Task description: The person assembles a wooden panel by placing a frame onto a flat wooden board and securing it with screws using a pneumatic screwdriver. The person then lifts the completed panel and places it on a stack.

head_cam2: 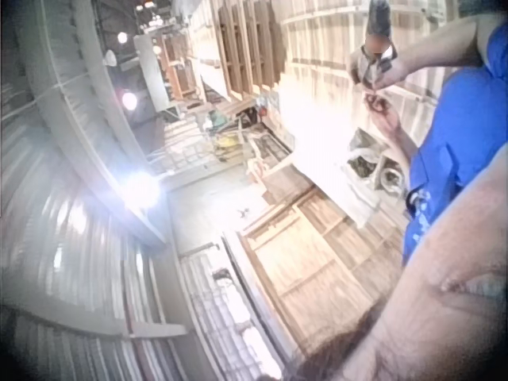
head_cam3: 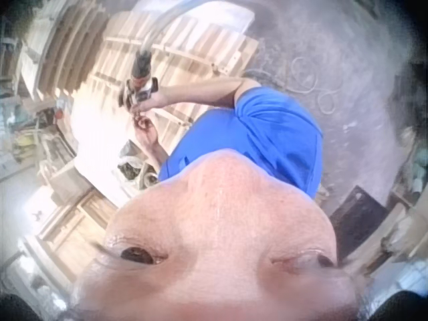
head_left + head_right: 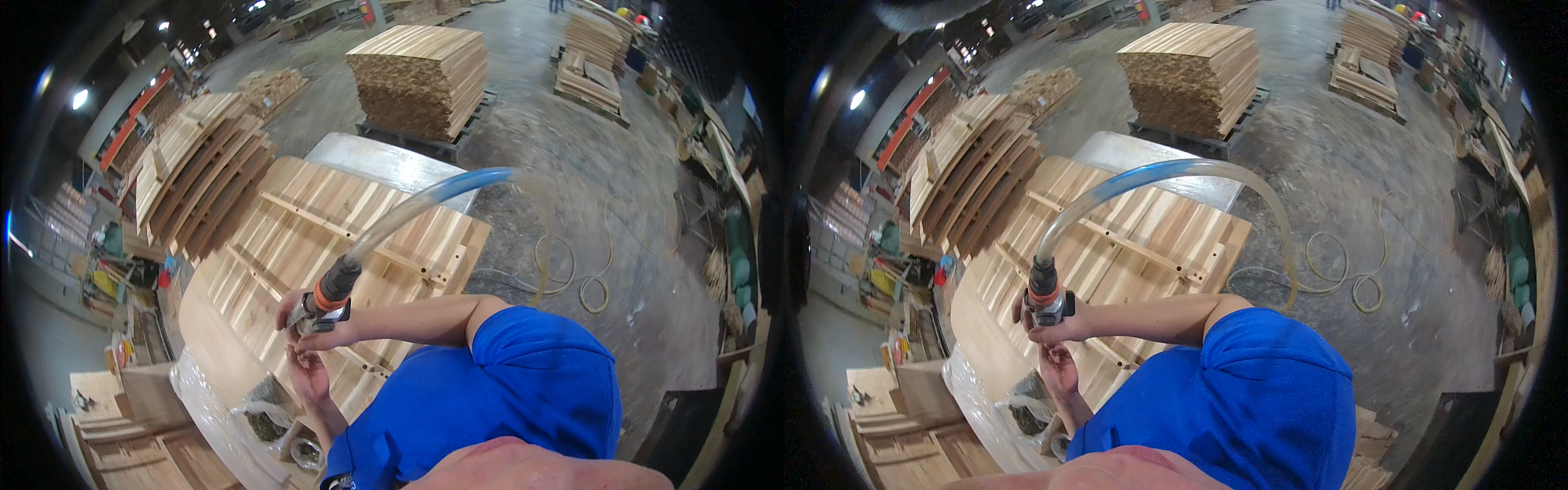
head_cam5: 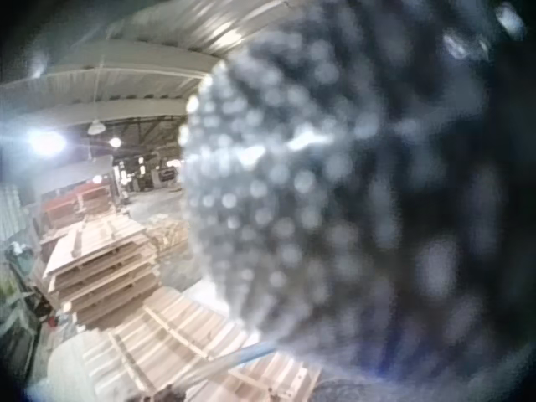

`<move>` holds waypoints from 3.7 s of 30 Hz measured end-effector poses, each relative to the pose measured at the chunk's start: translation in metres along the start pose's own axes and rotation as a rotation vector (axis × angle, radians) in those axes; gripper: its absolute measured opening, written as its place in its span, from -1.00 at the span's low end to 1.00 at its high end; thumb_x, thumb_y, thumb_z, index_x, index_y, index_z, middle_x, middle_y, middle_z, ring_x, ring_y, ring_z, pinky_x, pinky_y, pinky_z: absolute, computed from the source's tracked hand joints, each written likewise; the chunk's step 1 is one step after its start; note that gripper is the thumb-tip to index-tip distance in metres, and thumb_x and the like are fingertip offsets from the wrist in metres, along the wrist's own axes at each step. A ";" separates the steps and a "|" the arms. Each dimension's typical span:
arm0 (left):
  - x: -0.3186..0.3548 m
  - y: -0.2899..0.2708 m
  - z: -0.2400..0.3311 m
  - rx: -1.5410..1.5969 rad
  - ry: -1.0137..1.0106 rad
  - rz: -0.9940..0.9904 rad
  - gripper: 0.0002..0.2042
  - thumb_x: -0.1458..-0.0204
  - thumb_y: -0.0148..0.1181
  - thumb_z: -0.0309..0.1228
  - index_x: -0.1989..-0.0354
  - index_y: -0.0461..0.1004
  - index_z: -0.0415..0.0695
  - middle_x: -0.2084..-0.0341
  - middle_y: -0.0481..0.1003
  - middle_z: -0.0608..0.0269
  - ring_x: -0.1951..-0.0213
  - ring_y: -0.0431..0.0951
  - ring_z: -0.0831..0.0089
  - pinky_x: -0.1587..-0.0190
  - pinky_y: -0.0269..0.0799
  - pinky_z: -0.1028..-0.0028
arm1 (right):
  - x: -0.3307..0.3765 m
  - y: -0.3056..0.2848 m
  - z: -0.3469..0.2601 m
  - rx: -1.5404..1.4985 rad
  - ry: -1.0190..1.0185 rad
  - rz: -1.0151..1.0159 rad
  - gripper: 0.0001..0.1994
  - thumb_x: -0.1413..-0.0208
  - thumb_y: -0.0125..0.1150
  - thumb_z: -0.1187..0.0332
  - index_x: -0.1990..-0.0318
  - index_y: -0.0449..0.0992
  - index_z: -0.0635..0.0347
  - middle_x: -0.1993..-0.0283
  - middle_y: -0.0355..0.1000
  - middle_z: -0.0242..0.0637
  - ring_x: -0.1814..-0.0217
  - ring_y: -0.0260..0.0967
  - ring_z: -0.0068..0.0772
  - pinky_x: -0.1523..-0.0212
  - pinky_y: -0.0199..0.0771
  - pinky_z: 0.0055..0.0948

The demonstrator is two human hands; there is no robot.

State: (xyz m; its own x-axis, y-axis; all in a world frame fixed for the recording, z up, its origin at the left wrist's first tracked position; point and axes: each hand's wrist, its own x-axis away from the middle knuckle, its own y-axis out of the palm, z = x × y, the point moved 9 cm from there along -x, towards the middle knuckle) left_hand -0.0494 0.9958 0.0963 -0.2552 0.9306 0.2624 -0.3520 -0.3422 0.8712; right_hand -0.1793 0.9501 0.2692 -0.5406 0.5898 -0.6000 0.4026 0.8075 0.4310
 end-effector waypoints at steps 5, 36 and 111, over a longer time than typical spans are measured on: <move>-0.001 -0.010 0.010 0.001 0.072 -0.110 -0.89 -0.17 -0.15 -0.44 0.28 0.31 -0.20 0.48 0.41 0.25 0.59 0.31 0.65 0.59 0.26 0.69 | 0.001 0.011 -0.002 0.113 -0.051 -0.119 -0.53 0.09 0.27 0.28 0.09 0.25 0.33 0.40 0.38 -0.29 0.36 0.35 -0.54 0.31 0.37 -0.52; 0.037 -0.035 0.018 0.417 0.175 0.218 -0.85 -0.04 0.12 -0.32 0.37 0.36 -0.12 0.51 0.44 0.31 0.48 0.43 0.60 0.43 0.42 0.64 | -0.016 0.053 0.028 -0.018 -0.217 -0.235 -0.53 0.06 0.05 0.01 0.12 0.23 0.17 0.53 0.23 -0.28 0.47 0.22 -0.34 0.33 0.24 -0.23; -0.194 -0.041 0.151 -0.667 0.436 0.236 -0.85 0.00 0.11 -0.50 0.25 0.50 -0.23 0.44 0.54 0.28 0.70 0.15 0.84 0.70 0.00 0.75 | -0.168 -0.081 0.107 0.135 -0.305 -0.168 -0.55 0.03 0.02 0.03 0.13 0.19 0.19 0.52 0.25 -0.27 0.44 0.24 -0.36 0.29 0.27 -0.22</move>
State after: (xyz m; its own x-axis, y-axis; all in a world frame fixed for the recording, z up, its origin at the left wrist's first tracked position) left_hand 0.1502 0.8488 0.0723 -0.6670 0.7379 0.1032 -0.6706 -0.6548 0.3486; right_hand -0.0418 0.7848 0.2634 -0.3707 0.4031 -0.8367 0.4320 0.8723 0.2289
